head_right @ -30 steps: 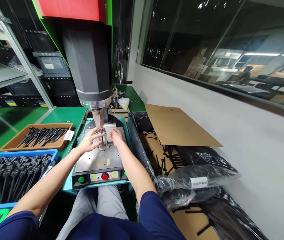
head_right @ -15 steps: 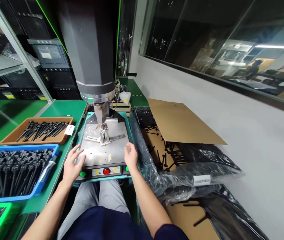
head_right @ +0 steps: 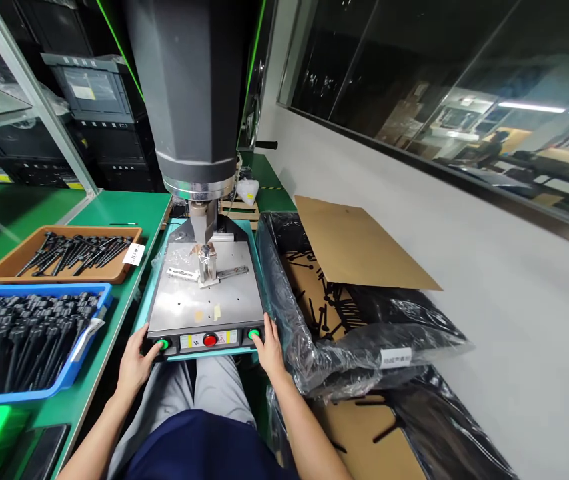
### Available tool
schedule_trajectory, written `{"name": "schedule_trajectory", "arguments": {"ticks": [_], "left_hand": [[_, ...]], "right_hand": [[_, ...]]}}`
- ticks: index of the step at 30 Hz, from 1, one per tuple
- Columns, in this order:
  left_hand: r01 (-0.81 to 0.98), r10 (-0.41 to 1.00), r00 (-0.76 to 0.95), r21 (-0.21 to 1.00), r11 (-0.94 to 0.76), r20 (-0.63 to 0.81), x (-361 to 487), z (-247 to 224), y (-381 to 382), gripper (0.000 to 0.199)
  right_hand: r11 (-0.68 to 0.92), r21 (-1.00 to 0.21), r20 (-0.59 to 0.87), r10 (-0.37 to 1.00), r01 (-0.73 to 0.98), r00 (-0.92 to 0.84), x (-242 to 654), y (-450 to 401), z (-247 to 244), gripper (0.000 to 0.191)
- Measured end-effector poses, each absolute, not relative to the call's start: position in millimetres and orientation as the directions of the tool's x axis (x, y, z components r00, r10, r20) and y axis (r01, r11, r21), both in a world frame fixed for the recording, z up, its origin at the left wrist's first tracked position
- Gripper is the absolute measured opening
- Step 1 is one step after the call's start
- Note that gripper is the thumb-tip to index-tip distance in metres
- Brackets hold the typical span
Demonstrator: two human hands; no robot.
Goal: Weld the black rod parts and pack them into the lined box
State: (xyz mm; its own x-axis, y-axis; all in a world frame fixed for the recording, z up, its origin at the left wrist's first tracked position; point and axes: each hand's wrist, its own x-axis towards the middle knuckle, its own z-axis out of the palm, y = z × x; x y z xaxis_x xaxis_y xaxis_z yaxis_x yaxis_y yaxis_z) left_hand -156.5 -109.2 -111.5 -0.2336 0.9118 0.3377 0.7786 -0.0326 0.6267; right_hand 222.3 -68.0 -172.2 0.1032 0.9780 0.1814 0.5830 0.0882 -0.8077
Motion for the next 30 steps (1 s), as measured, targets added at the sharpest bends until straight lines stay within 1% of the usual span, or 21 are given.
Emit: {"name": "schedule_trajectory", "arguments": {"ticks": [3, 6, 9, 12, 15, 17, 20, 22, 25, 28, 30], "left_hand": [[0.787, 0.901, -0.231, 0.615, -0.05, 0.368, -156, -114, -111, 0.061], [0.783, 0.903, -0.227, 0.619, -0.054, 0.365, -156, -113, -112, 0.063], [0.768, 0.913, -0.23, 0.639, -0.043, 0.337, -156, -110, -112, 0.064], [0.75, 0.911, -0.255, 0.661, -0.025, 0.324, -155, -109, -112, 0.065], [0.737, 0.906, -0.278, 0.676, -0.012, 0.319, -154, -110, -112, 0.063], [0.741, 0.888, -0.305, 0.672, -0.006, 0.345, -151, -106, -111, 0.058], [0.785, 0.817, -0.328, 0.618, -0.044, 0.475, -141, -90, -106, 0.047], [0.819, 0.773, -0.265, 0.558, -0.135, 0.576, -129, -73, -98, 0.039], [0.817, 0.742, -0.083, 0.471, -0.332, 0.665, -102, -44, -79, 0.031], [0.814, 0.73, 0.095, 0.369, -0.449, 0.677, -69, -21, -57, 0.031], [0.837, 0.746, 0.177, 0.301, -0.457, 0.642, -47, -11, -41, 0.038]], "right_hand": [[0.089, -0.801, 0.207, 0.969, 0.592, 0.135, 223, -69, -174, 0.067], [0.099, -0.804, 0.221, 0.965, 0.586, 0.139, 223, -70, -174, 0.067], [0.078, -0.818, 0.178, 0.977, 0.57, 0.121, 224, -70, -173, 0.07], [0.034, -0.833, 0.133, 0.981, 0.553, 0.14, 223, -70, -172, 0.074], [0.028, -0.843, 0.131, 0.979, 0.538, 0.154, 221, -70, -173, 0.076], [0.035, -0.845, 0.139, 0.978, 0.533, 0.156, 221, -69, -174, 0.076], [0.056, -0.847, 0.156, 0.977, 0.529, 0.146, 222, -69, -175, 0.076], [0.066, -0.851, 0.167, 0.975, 0.521, 0.149, 222, -68, -175, 0.075], [0.059, -0.868, 0.166, 0.97, 0.494, 0.176, 222, -67, -173, 0.074], [0.042, -0.896, 0.142, 0.97, 0.443, 0.195, 222, -65, -168, 0.071], [0.034, -0.909, 0.134, 0.968, 0.415, 0.214, 222, -64, -160, 0.067]]}}
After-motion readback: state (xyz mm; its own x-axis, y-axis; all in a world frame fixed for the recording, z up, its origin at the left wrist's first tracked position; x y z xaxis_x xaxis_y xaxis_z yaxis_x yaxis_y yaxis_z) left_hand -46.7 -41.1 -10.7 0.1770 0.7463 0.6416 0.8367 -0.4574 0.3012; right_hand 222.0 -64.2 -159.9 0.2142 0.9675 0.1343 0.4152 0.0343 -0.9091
